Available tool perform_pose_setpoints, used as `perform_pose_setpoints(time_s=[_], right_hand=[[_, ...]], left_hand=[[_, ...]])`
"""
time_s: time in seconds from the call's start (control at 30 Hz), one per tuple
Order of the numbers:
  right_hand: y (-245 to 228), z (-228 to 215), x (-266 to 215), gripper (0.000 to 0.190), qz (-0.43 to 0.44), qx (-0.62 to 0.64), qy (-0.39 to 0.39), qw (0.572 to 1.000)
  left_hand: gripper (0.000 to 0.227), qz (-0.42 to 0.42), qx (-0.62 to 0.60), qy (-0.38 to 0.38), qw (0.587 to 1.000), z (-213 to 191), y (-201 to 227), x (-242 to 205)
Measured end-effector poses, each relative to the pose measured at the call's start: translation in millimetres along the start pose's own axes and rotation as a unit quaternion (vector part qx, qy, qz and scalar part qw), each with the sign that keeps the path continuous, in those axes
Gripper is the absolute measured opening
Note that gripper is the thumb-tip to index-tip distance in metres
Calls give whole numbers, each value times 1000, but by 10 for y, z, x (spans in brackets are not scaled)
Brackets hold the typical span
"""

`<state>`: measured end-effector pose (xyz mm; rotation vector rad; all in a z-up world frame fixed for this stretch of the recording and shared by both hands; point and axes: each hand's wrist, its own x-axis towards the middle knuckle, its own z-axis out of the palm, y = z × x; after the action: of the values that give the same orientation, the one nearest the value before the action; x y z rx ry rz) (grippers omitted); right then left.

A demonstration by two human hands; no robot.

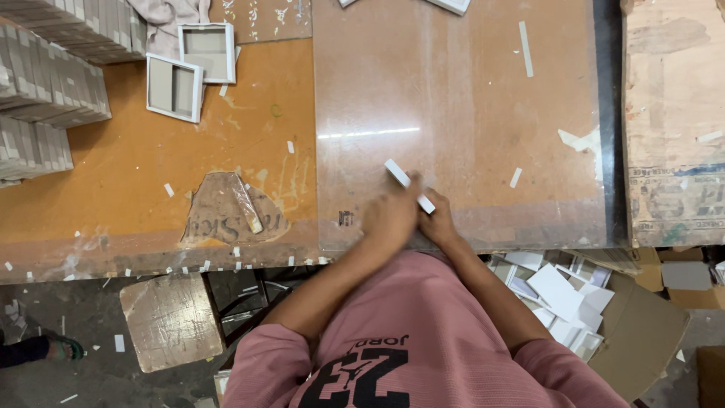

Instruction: The person assembles small white cardboard boxes by folding flaps and pressing edges together. They handle each box one at a time, aligning and securing the sides, then placing the finished boxes on the table.

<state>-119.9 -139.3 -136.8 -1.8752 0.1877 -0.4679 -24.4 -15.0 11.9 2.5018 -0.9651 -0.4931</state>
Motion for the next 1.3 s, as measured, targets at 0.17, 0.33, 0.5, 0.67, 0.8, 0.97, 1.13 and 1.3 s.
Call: perform_pose_setpoints(time_s=[0.17,0.33,0.5,0.67,0.8,0.97,1.13,1.3], right_hand=[[-60,63,-32,35,23,-30,29,999],[-289,79,61,41,86,6,13,996],[-672,-294,243,77,45,17,-131,990],[-586,-316,43,60,31,-99,-103,989],[-254,-90,55,41,61,21,-3,998],[-50,-15,-204,28,95,-31,19,995],[-113,-27,-121,33,-111,-39,50,992],[-171,-104,-146,36,154,-48,74,984]], left_hand=[[37,-137,-64,45,987,-363,-696,489],[41,121,-261,76,955,-266,-803,470],[28,43,-286,-4,957,-293,-500,309],[34,189,-215,91,954,-235,-130,-64],[41,136,-215,47,966,-347,103,-87],[32,21,-162,-54,985,-224,82,-160],[33,12,-44,47,998,-157,-173,159],[37,-119,-151,93,977,-310,-928,480]])
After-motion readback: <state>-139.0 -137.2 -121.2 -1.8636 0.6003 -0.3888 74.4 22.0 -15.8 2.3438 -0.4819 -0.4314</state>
